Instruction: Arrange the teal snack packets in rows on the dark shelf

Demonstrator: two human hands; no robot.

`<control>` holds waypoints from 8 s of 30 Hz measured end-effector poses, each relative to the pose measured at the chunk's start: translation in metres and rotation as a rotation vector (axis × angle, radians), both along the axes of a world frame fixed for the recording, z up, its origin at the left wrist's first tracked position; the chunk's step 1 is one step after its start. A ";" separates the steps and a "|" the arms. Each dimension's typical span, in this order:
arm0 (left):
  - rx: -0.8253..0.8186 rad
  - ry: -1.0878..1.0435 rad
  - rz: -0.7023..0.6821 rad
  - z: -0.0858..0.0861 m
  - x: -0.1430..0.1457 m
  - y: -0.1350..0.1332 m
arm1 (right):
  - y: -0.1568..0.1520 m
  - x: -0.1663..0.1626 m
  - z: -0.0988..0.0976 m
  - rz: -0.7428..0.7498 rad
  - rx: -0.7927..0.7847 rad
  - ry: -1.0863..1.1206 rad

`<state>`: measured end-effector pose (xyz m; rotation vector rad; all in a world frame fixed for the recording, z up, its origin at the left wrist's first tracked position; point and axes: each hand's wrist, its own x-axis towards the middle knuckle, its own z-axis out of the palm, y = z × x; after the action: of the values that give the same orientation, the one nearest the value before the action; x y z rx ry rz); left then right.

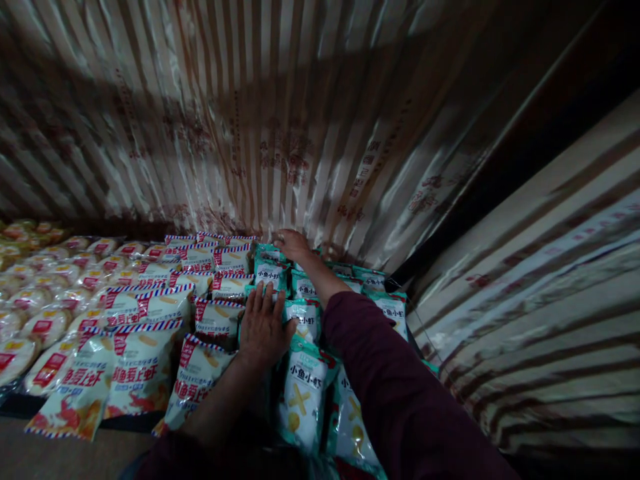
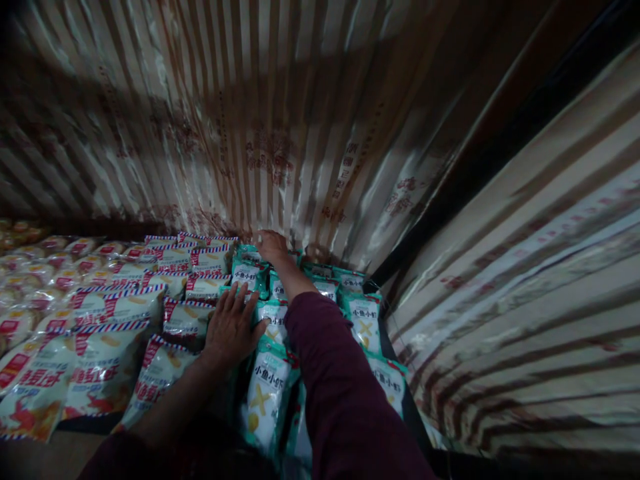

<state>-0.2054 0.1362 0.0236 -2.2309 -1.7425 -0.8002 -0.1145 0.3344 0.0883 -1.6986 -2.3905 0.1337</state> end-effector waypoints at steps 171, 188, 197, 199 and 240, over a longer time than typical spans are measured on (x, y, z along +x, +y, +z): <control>-0.017 -0.151 -0.194 0.014 0.031 -0.060 | -0.110 0.040 -0.040 -0.498 -0.180 0.687; 0.011 -0.206 -0.119 0.001 0.025 -0.131 | -0.261 0.072 -0.011 -0.274 0.111 0.912; 0.034 -0.218 -0.032 -0.034 0.007 -0.201 | -0.358 0.042 -0.047 -0.162 0.082 0.721; 0.025 -0.208 -0.011 -0.040 0.002 -0.202 | -0.361 0.037 -0.057 -0.163 0.056 0.660; 0.234 -0.268 0.328 -0.060 -0.081 -0.175 | -0.335 -0.024 -0.085 0.226 0.229 0.189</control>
<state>-0.2863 -0.0384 -0.0360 -1.6930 -1.9442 -1.1921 -0.1381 -0.0011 0.0032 -1.2571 -2.3460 0.0487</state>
